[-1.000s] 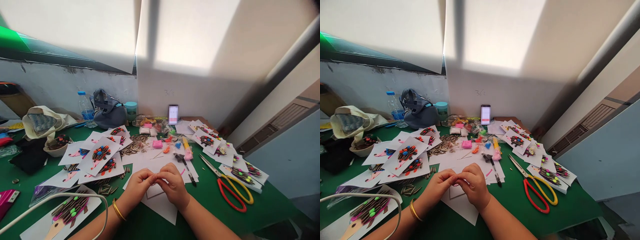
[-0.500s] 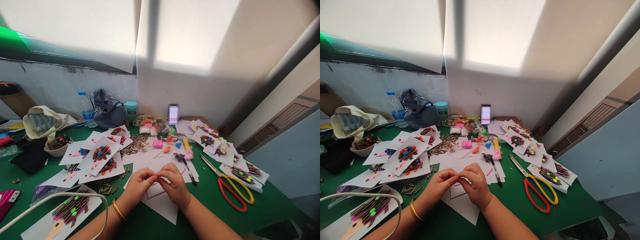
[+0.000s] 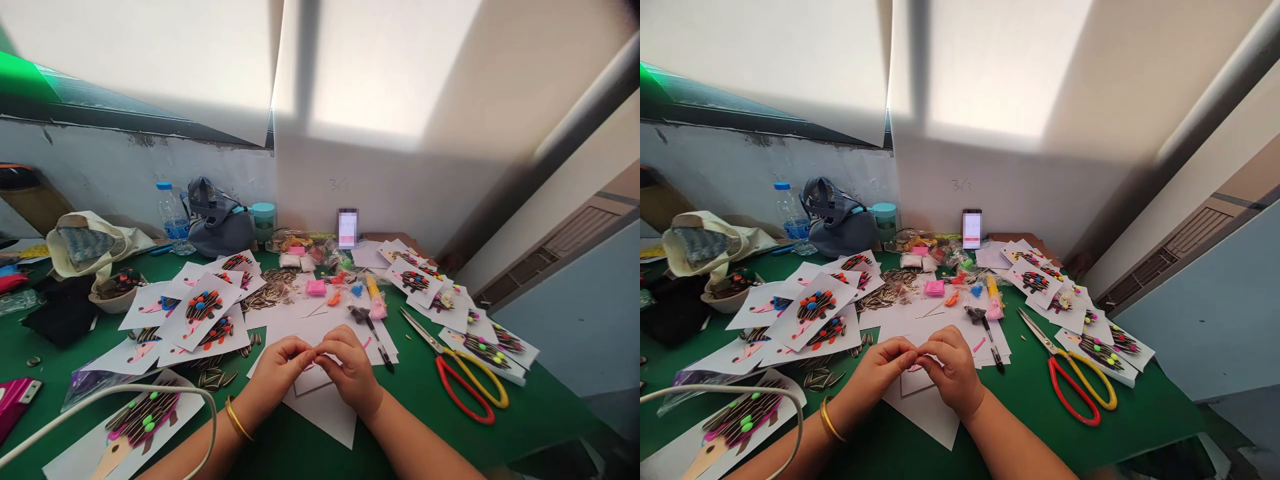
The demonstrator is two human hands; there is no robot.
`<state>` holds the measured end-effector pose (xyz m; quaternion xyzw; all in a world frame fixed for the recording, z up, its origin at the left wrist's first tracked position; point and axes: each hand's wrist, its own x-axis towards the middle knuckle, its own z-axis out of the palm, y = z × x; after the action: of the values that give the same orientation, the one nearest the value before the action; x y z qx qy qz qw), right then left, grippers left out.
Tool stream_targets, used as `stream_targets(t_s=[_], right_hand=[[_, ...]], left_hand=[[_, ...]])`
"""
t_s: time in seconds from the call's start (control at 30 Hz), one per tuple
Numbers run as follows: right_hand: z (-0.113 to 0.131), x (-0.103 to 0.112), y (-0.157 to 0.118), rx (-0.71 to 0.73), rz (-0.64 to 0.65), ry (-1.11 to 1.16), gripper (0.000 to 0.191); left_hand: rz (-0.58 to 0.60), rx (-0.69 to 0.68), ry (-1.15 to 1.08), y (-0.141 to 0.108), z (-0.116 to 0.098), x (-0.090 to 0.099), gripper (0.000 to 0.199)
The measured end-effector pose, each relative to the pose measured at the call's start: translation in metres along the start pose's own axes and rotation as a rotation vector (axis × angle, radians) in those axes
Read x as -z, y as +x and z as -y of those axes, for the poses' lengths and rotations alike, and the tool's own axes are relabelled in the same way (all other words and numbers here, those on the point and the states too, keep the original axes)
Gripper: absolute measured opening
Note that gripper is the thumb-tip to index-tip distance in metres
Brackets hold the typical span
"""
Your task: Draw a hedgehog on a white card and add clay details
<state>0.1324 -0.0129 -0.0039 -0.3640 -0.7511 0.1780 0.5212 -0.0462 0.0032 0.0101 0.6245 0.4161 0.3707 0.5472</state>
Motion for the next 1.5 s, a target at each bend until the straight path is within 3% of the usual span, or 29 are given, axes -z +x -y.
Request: stream_targets(t_s=[0.3, 0.77, 1.1, 1.3, 1.5], right_hand=[[0.0, -0.002, 0.002, 0.024, 0.002, -0.007, 0.007], [-0.001, -0.001, 0.0, 0.01, 0.016, -0.023, 0.022], [0.002, -0.002, 0.003, -0.028, 0.007, 0.012, 0.005], [-0.003, 0.001, 0.001, -0.076, -0.055, 0.015, 0.009], [-0.009, 0.002, 0.0, -0.109, -0.069, 0.012, 0.022]], left_hand=[[0.016, 0.004, -0.01, 0.001, 0.003, 0.0, 0.034], [0.026, -0.021, -0.001, 0.001, 0.001, 0.0, 0.031], [0.007, 0.007, 0.01, 0.001, 0.001, -0.001, 0.034], [-0.008, 0.027, -0.064, 0.002, -0.002, -0.001, 0.03], [-0.074, 0.002, 0.001, 0.003, 0.001, 0.0, 0.026]])
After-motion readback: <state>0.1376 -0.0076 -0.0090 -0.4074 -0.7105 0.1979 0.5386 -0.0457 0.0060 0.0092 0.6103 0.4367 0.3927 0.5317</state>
